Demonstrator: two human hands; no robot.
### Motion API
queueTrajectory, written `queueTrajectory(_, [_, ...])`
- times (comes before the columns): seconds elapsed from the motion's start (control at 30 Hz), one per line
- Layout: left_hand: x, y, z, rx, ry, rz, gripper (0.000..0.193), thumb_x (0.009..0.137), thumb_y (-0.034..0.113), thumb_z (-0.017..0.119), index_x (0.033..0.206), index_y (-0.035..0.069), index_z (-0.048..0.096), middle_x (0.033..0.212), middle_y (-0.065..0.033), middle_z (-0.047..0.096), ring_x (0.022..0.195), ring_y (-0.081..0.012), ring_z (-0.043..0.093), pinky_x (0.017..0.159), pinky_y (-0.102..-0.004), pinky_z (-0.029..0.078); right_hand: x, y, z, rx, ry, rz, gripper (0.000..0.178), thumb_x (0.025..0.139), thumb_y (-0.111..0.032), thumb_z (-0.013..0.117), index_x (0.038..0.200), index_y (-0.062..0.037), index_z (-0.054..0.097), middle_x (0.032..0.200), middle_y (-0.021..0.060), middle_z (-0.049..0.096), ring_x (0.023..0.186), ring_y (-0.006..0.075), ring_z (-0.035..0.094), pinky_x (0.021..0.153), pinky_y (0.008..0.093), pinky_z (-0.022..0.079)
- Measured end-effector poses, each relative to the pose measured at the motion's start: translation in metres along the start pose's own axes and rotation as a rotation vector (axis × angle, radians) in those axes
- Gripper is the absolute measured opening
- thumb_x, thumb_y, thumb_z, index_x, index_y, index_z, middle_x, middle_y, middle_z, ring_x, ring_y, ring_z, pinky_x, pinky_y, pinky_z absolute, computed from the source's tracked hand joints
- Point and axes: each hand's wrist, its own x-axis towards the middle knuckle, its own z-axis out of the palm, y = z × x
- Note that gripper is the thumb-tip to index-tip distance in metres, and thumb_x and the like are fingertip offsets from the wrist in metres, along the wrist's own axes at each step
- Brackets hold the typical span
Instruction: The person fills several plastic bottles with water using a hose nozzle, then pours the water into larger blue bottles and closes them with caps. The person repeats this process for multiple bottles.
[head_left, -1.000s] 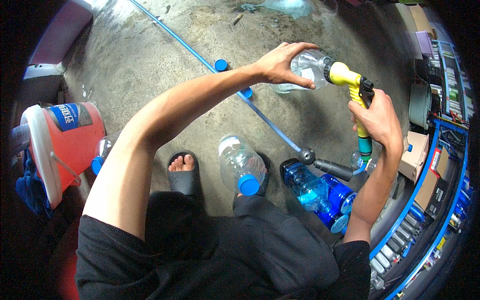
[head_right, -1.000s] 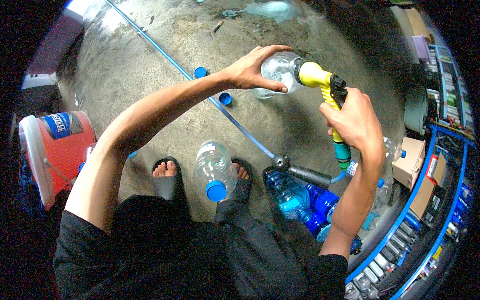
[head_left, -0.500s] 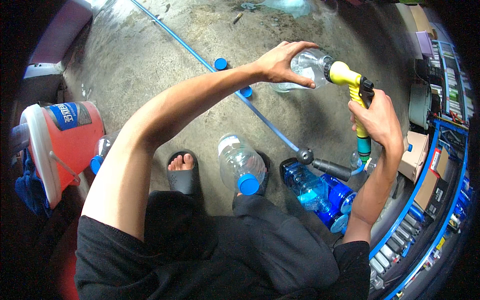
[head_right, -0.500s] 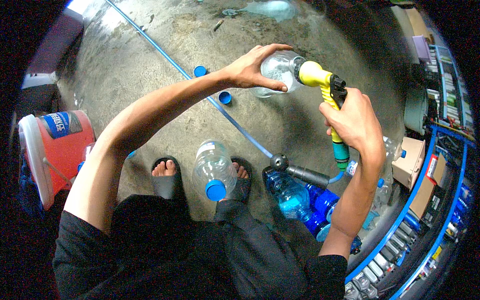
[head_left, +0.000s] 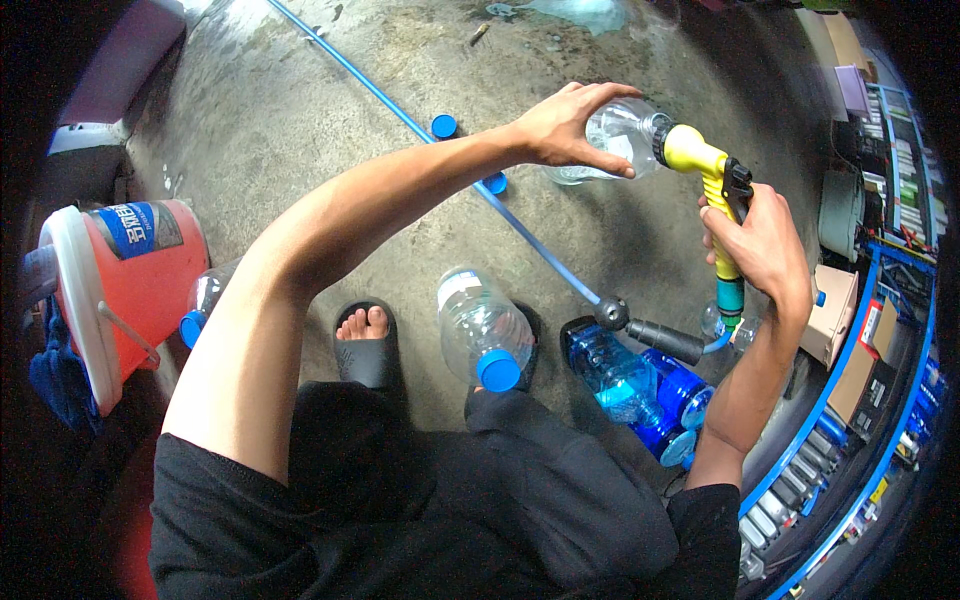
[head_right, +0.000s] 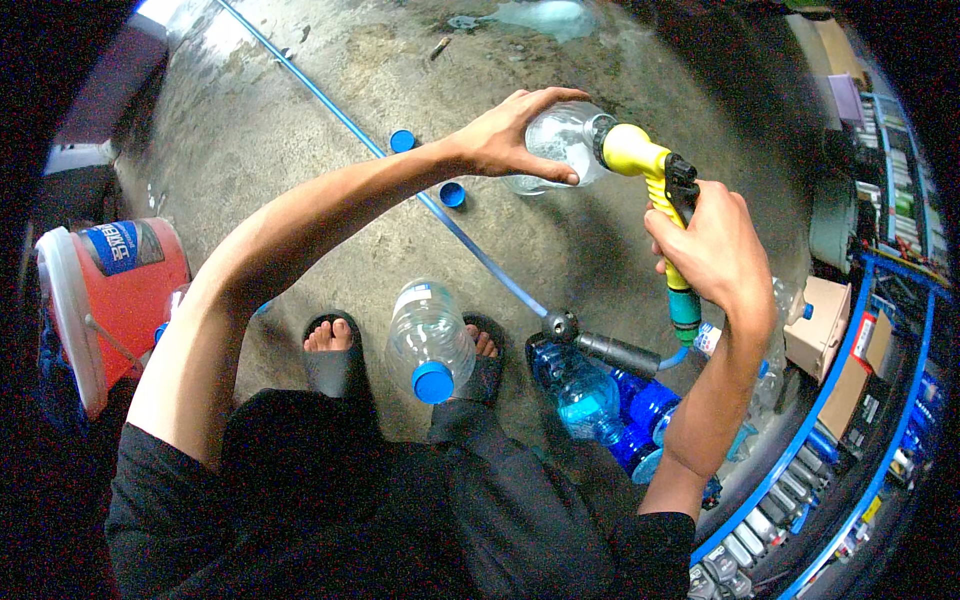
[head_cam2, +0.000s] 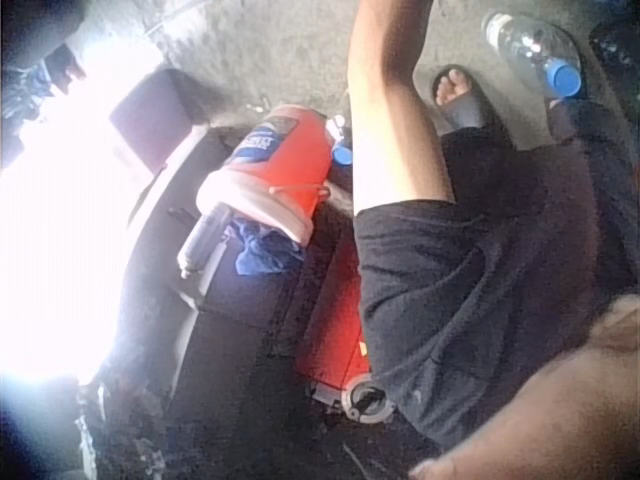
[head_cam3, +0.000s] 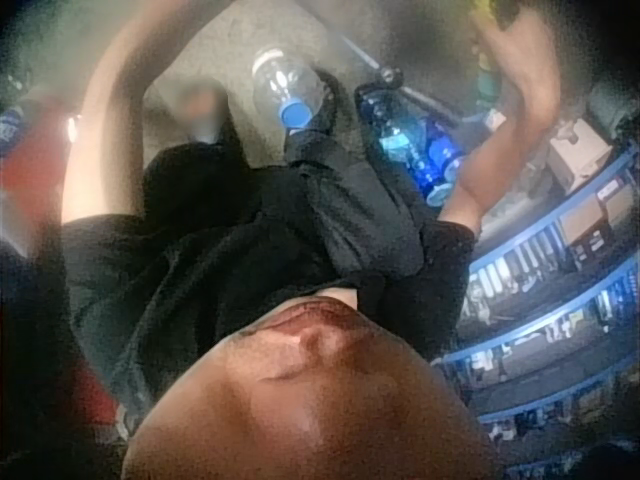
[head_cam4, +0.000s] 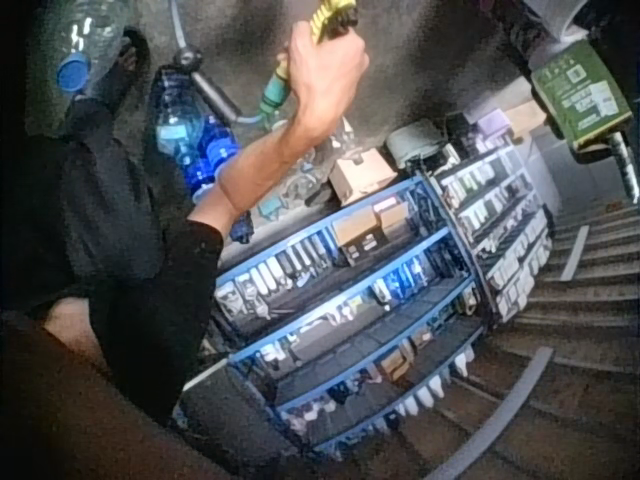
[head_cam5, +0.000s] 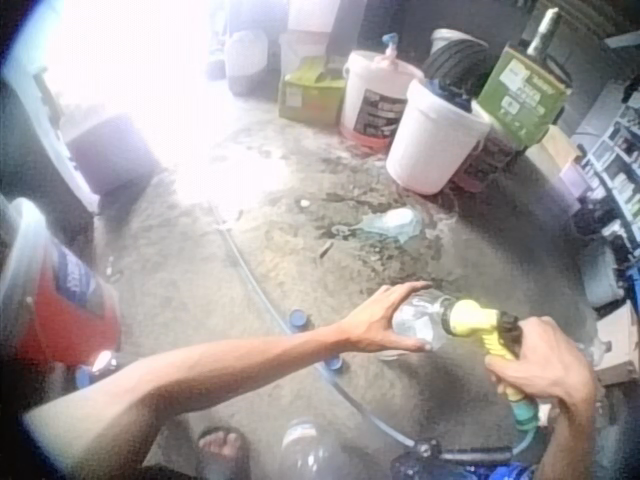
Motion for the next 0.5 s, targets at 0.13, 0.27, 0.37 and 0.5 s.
queueTrajectory(0.13, [-0.0001,0.0,0.0004,0.02,0.004,-0.011,0.105,0.074,0.06,0.091,0.157,0.012,0.049,0.145,-0.0192,0.061,0.136,-0.0376,0.053,0.119,-0.0487,0.041,-0.0011,-0.0006,-0.0002,0.01,0.0,-0.009,0.026,0.089,-0.02,0.07,0.088,0.0055,0.07,0.07,0.0117,0.074,0.065,0.0194,0.077,0.063,0.035,0.062])
queueTrajectory(0.27, [-0.0003,0.0001,0.0001,0.004,0.002,-0.003,0.105,0.074,0.06,0.091,0.157,0.011,0.049,0.145,-0.019,0.061,0.136,-0.0376,0.053,0.118,-0.0488,0.041,-0.002,-0.0015,-0.0003,-0.012,-0.014,-0.006,0.025,0.089,-0.02,0.07,0.089,0.0058,0.07,0.071,0.0114,0.074,0.065,0.0192,0.077,0.064,0.0348,0.062])
queueTrajectory(0.37, [-0.0003,-0.0002,0.0003,0.009,0.004,0.001,0.104,0.074,0.059,0.091,0.157,0.011,0.049,0.145,-0.0188,0.061,0.136,-0.0376,0.053,0.118,-0.0486,0.041,-0.0022,-0.0021,0.0,0.001,-0.018,-0.005,0.025,0.09,-0.02,0.069,0.09,0.0055,0.07,0.071,0.0108,0.074,0.065,0.0184,0.077,0.063,0.0346,0.062])
queueTrajectory(0.5, [0.0006,-0.0013,0.0011,0.014,0.014,0.016,0.104,0.074,0.059,0.091,0.156,0.012,0.049,0.145,-0.0183,0.062,0.135,-0.0375,0.054,0.118,-0.0487,0.042,-0.0027,-0.0024,-0.0005,0.005,-0.02,-0.001,0.025,0.091,-0.02,0.07,0.091,0.005,0.07,0.072,0.0102,0.074,0.065,0.0174,0.076,0.063,0.0343,0.061])
